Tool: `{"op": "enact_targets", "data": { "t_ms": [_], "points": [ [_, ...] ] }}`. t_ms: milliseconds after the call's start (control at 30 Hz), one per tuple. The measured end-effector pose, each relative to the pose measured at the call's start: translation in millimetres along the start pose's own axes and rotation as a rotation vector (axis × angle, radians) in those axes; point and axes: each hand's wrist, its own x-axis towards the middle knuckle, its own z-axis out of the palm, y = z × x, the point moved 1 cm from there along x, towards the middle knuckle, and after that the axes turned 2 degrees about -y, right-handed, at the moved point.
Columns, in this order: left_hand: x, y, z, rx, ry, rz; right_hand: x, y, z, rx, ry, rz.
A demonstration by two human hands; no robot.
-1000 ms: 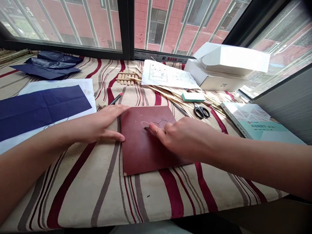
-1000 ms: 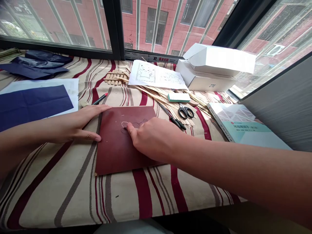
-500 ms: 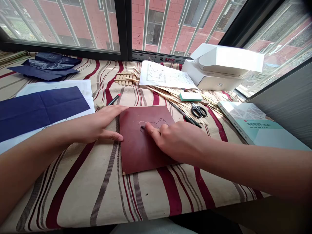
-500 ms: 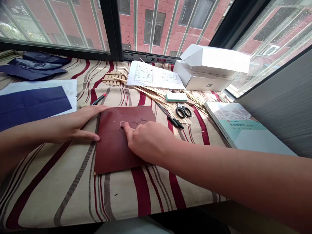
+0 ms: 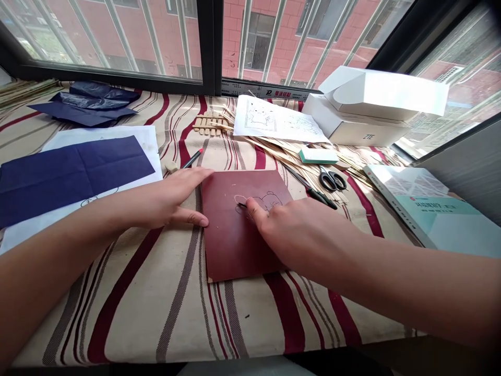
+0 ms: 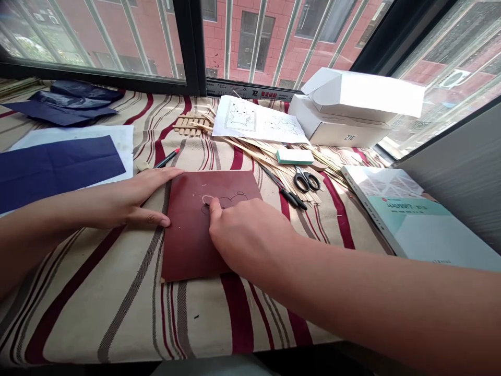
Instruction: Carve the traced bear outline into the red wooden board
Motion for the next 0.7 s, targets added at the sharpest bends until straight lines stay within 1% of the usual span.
{"op": "enact_targets", "data": {
  "t_ms": [133, 233, 300, 333, 367, 400, 467, 500, 533, 567, 600, 633, 667, 700],
  "points": [
    [0, 1, -1.1, -0.012, -0.002, 0.026, 7, -6, 4, 0.07, 0.028, 0.048],
    [-1, 0, -1.3, -0.014, -0.018, -0.02, 8, -3, 7, 0.091, 0.049, 0.061],
    [-1, 1, -1.5, -0.017, -0.032, -0.052, 5, 4, 11, 0.102, 0.066, 0.054],
    [-1, 1, -1.6, -0.018, -0.043, -0.063, 3, 9, 14, 0.117, 0.095, 0.047],
    [-1, 1, -1.7, -0.019, -0.049, -0.07, 2, 15, 17, 0.149, 0.15, 0.039],
    [-1, 2, -1.8, -0.02, -0.051, -0.074, 2, 22, 21, 0.204, 0.236, 0.025],
    [-1, 3, -1.9, -0.018, -0.05, -0.072, 6, 34, 28, 0.426, 0.464, -0.034],
    [-1, 2, -1.9, -0.017, -0.049, -0.071, 11, 39, 32, 0.591, 0.545, -0.102],
    [-1, 2, -1.9, -0.015, -0.05, -0.07, 17, 44, 36, 0.778, 0.553, -0.194],
    [-1, 2, -1.9, -0.014, -0.05, -0.071, 25, 47, 40, 0.966, 0.491, -0.283],
    [-1, 2, -1.9, -0.012, -0.049, -0.073, 33, 49, 43, 1.135, 0.391, -0.329],
    [-1, 1, -1.9, -0.011, -0.047, -0.075, 40, 50, 46, 1.255, 0.303, -0.325],
    [-2, 1, -1.9, -0.009, -0.044, -0.074, 46, 52, 48, 1.318, 0.313, -0.253],
    [-2, 0, -1.9, -0.008, -0.04, -0.071, 49, 54, 48, 1.336, 0.385, -0.169]
  ]
}}
